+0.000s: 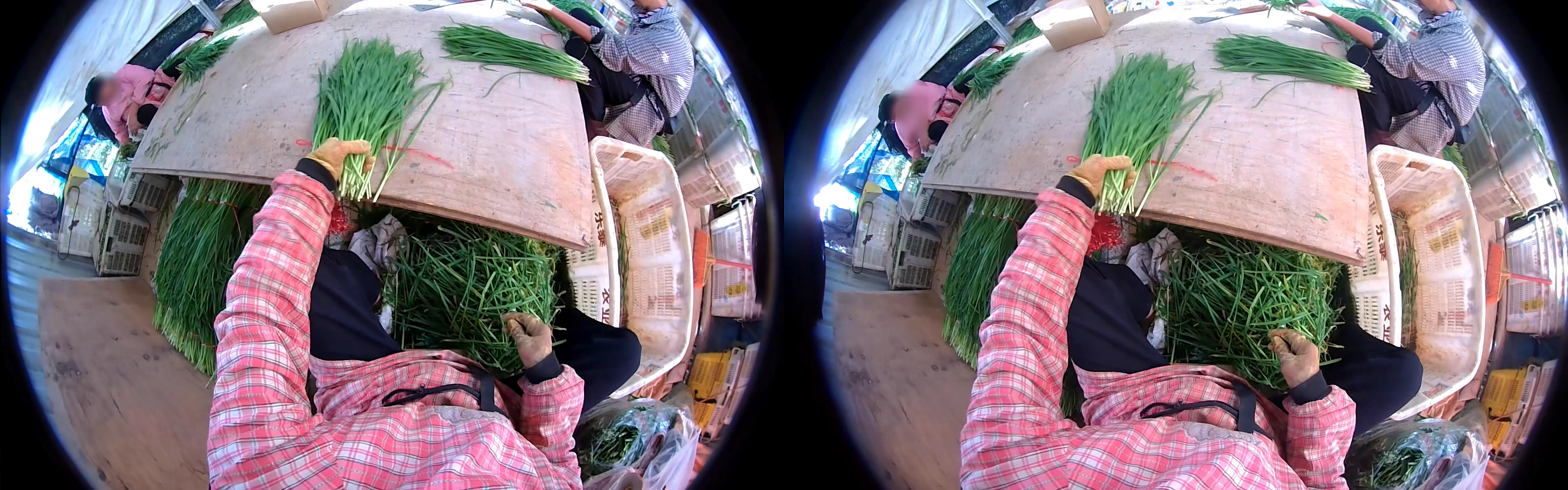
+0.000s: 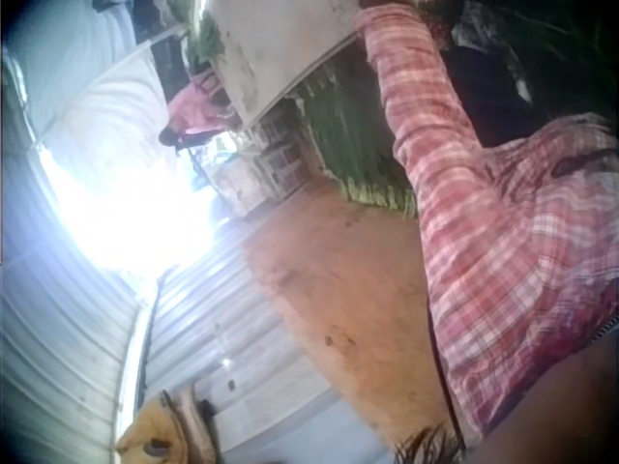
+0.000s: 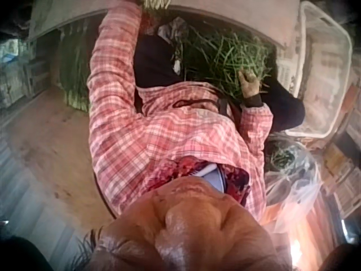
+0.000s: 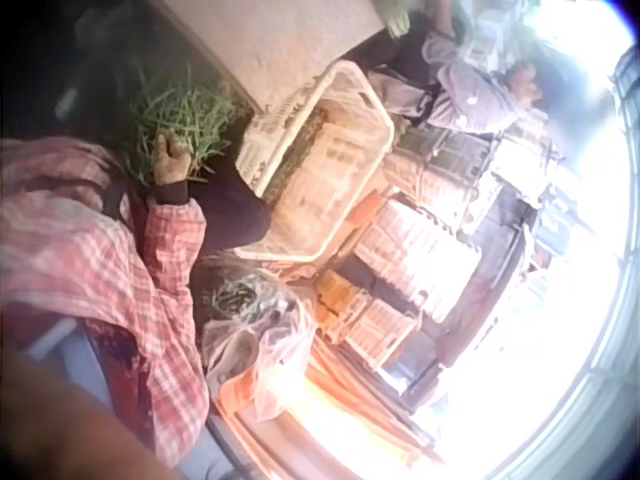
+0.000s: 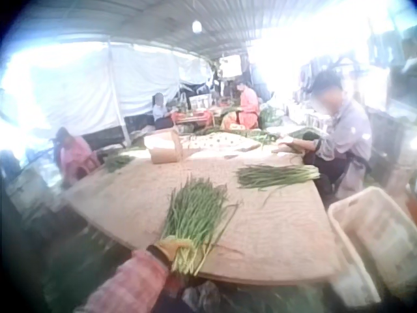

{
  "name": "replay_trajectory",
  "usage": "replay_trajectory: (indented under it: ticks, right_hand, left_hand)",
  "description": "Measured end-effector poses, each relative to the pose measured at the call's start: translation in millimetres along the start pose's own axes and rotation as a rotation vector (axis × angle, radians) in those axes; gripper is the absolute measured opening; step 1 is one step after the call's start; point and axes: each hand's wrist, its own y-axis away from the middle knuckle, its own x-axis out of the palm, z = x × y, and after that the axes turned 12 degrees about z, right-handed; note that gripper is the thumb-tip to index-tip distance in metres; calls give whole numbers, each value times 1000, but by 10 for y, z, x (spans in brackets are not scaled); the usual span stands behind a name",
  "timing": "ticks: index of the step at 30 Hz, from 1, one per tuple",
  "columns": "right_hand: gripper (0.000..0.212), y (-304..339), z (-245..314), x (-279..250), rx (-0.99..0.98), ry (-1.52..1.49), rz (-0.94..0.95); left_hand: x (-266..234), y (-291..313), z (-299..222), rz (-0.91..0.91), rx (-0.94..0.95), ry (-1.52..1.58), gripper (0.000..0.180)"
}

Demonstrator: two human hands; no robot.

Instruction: The person sorts bunches of green chives by hand, removing individual leaves and placing the cleaned bundles into a plastic crate.

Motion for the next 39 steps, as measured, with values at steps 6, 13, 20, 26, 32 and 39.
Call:
replay_trajectory:
  ticks: [6,13,20,26,32,39]
  right_hand:
    - [14,-28,1,20,-12,-52,-6]
    - [15,-32,36,152,-15,0,68]
    - [18,105,-127,276,153,-62,40]
    - [56,100,171,409,-225,654,245]
    - [13,263,345,168,-339,775,37]
    - [2,854,590,-1483,-821,475,-797]
  left_hand:
    - [-109,-34,-60,11,40,-278,24]
    - [-257,100,-249,-480,252,-1278,54]
    - [-243,-183,249,-583,807,-1548,39]
    - [-2,-143,277,176,232,-121,46]
    - [-669,-140,234,-337,591,-1378,67]
    - [417,285,193,-522,665,-1617,55]
